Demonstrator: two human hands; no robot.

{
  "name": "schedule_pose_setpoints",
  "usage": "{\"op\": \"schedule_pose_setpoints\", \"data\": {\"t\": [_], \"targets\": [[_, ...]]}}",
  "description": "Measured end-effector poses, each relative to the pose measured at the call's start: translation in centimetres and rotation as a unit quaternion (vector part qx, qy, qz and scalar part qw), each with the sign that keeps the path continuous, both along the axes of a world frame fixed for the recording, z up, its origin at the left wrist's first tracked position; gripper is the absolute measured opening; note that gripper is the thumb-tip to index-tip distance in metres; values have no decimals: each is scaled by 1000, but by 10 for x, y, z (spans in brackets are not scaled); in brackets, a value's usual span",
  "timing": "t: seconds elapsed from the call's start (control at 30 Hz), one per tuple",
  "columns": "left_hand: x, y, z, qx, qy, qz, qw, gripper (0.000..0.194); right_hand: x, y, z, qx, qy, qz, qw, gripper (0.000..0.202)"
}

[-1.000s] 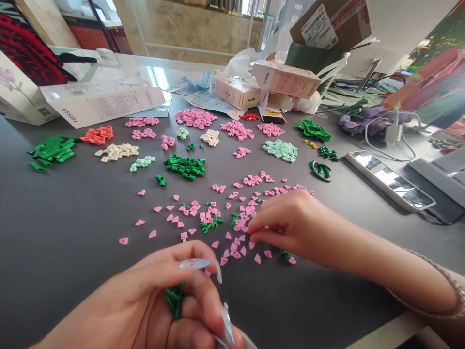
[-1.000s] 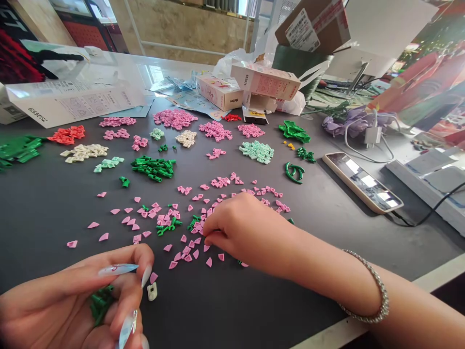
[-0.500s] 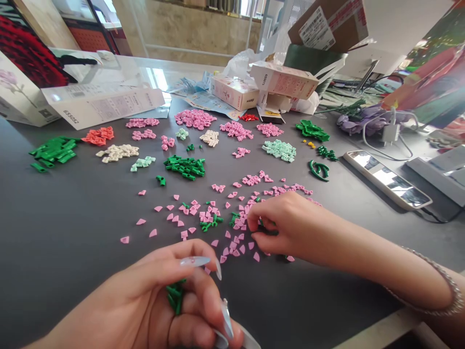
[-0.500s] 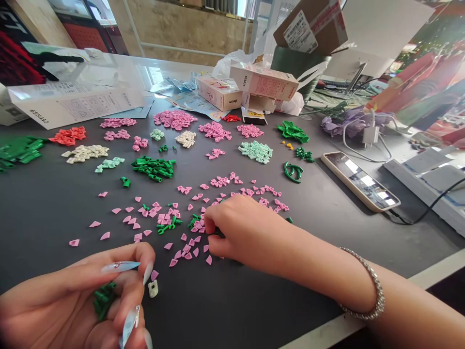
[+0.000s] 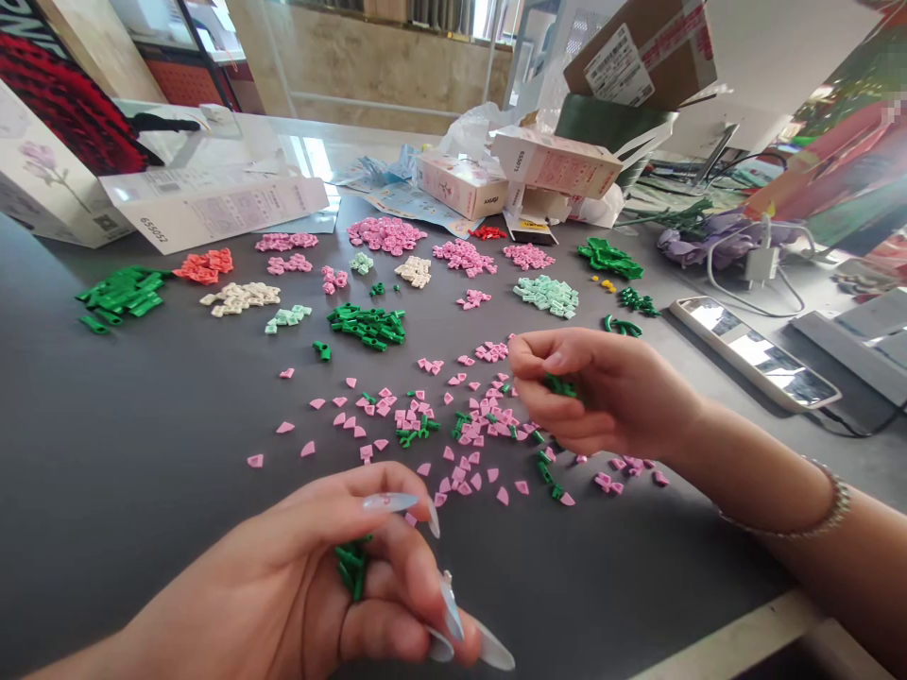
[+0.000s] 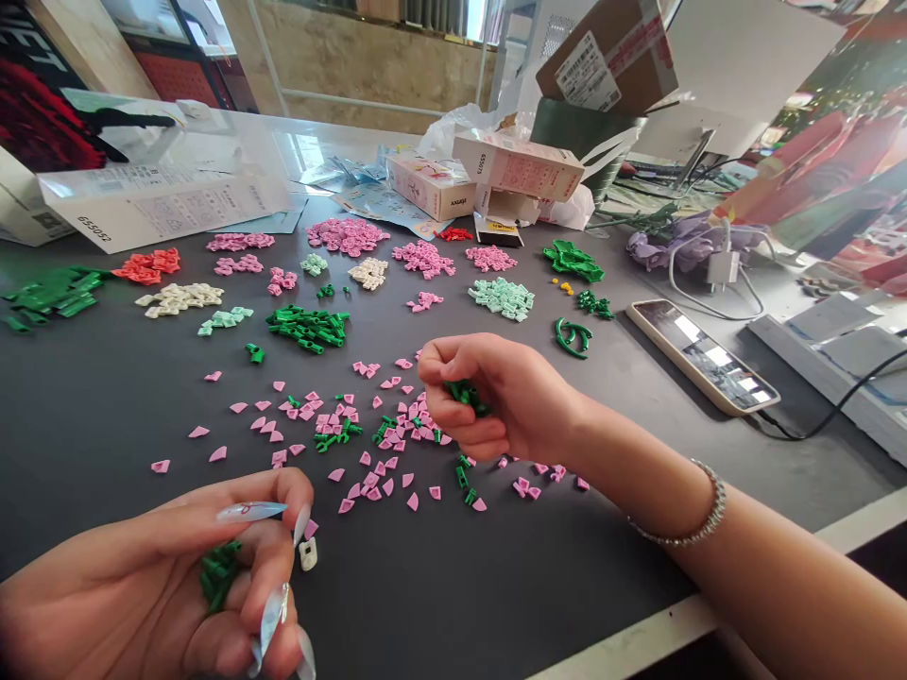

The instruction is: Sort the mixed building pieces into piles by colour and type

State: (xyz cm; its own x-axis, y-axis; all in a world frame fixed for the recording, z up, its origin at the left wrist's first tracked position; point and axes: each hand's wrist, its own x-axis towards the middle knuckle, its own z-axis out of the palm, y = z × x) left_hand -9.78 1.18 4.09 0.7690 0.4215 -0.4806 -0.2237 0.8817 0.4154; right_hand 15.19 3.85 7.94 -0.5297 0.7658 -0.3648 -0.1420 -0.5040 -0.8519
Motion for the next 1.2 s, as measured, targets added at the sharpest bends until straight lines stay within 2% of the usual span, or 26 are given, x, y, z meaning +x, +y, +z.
{"op": "schedule_pose_setpoints", "data": {"t": [0.1, 0.2, 0.23, 0.3, 0.37, 0.43, 0.53, 0.6, 0.67, 0.77, 0.87, 1.07, 1.2], "targets": [[-1, -1, -1, 5, 8, 1, 1000, 9, 1, 4, -5, -25, 42, -20, 999, 14], [-2, -2, 0, 10, 14, -2, 1000, 8, -1, 7, -7, -15, 34, -34, 999, 10], [-1, -2, 0, 12, 14, -1, 1000, 8, -2, 9, -8, -4, 23, -33, 999, 7], [-1, -1, 1, 9, 8, 1, 1000, 7, -5, 13, -8, 39, -20, -23, 999, 14], [0, -1, 2, 6, 0, 2, 1000, 7, -9, 19, -7, 120, -113, 3, 986, 21], [1, -1, 3, 8, -3, 1, 1000, 7, -16, 24, -3, 227, -245, 48, 941, 16], [1, -2, 2, 11, -1, -3, 1000, 7, -29, 30, 8, 361, -419, 126, 823, 5], [2, -3, 3, 10, 1, -5, 1000, 7, -36, 33, 15, 413, -485, 174, 751, 9], [2, -3, 3, 9, 3, -7, 1000, 7, -41, 35, 19, 441, -518, 219, 699, 17], [3, -4, 4, 6, 1, -8, 1000, 6, -40, 39, 20, 474, -517, 269, 659, 23], [3, -4, 5, -1, -9, -5, 1000, 7, -36, 39, 19, 509, -517, 290, 624, 20], [1, -5, 3, -19, -19, -9, 1000, 9, -39, 23, 18, 556, -571, 343, 497, 25], [0, -5, 2, -17, -26, -7, 999, 10, -46, 15, 18, 545, -599, 369, 456, 29]]}}
